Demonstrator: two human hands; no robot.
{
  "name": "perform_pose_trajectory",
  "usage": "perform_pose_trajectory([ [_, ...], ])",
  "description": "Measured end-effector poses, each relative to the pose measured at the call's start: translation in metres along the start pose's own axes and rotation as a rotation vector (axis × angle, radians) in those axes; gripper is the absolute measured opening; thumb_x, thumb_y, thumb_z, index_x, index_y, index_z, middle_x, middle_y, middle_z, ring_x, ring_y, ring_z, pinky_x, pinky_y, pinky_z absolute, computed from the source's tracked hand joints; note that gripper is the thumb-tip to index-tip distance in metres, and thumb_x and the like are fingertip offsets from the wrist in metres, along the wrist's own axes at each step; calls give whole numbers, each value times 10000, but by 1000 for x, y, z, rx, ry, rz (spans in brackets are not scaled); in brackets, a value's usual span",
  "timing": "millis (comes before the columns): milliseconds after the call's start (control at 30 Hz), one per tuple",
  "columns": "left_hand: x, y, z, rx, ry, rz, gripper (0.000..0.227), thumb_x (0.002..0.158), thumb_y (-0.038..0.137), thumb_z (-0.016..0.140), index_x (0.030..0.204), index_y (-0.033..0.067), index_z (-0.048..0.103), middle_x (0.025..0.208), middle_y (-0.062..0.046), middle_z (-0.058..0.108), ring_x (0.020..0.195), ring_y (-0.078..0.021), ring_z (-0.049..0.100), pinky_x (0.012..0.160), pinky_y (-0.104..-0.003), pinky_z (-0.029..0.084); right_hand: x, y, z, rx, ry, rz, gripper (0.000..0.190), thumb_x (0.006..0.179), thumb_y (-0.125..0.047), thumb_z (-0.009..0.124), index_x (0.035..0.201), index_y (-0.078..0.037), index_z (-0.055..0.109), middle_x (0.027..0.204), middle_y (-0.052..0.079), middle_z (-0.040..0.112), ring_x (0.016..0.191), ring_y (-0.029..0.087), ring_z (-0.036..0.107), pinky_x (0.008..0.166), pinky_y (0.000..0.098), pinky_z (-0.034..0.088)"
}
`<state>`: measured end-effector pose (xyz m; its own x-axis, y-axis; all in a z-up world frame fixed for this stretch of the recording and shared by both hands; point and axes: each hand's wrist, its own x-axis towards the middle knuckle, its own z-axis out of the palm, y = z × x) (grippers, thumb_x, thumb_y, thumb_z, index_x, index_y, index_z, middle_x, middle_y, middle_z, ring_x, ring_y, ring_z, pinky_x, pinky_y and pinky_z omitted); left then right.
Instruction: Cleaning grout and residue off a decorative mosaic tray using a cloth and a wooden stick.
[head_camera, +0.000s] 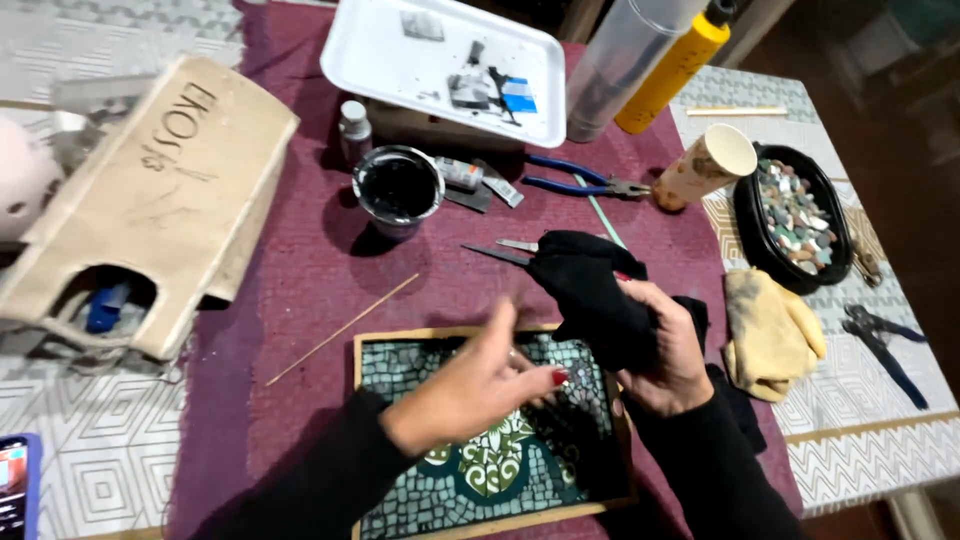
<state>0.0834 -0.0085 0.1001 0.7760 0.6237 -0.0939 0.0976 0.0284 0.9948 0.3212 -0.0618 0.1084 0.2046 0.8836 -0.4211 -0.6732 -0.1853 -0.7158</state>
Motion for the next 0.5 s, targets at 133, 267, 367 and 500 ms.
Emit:
perform_pose_trajectory([
  [133, 16, -17, -4, -566, -227, -15, 279, 1001, 119, 556, 1196, -75, 516, 695, -89, 613, 561, -144, 555, 475, -257, 464, -5, -11, 14, -60, 119, -69, 354, 930, -167, 579, 1229, 10, 643, 1116, 114, 728, 883, 184, 686, 782, 266, 548],
  [267, 9, -30, -23, -601, 123, 49, 205, 999, 177, 586, 992, 32, 730, 514, 8, 501, 446, -33, 378, 397, -155, 271, -11, -32, 30, 42, 441, -113, 172, 772, -217, 777, 827, -63, 723, 766, 117, 737, 667, 221, 752, 513, 212, 538],
  [367, 10, -23, -49, -649, 334, 130, 199, 1017, 216, 601, 951, 60, 705, 485, 28, 386, 406, -37, 312, 386, -161, 242, -4, -39, 8, 78, 412, -102, 218, 815, -240, 777, 798, -33, 709, 810, 164, 771, 707, 251, 796, 577, 265, 611],
  [500, -7, -3, -94, -478, 605, 114, 202, 730, 26, 669, 921, 92, 668, 545, -40, 516, 408, -69, 376, 386, -208, 275, -1, -32, -14, 66, 379, -93, 181, 828, -223, 765, 824, -45, 727, 781, 147, 762, 668, 239, 792, 524, 288, 628],
])
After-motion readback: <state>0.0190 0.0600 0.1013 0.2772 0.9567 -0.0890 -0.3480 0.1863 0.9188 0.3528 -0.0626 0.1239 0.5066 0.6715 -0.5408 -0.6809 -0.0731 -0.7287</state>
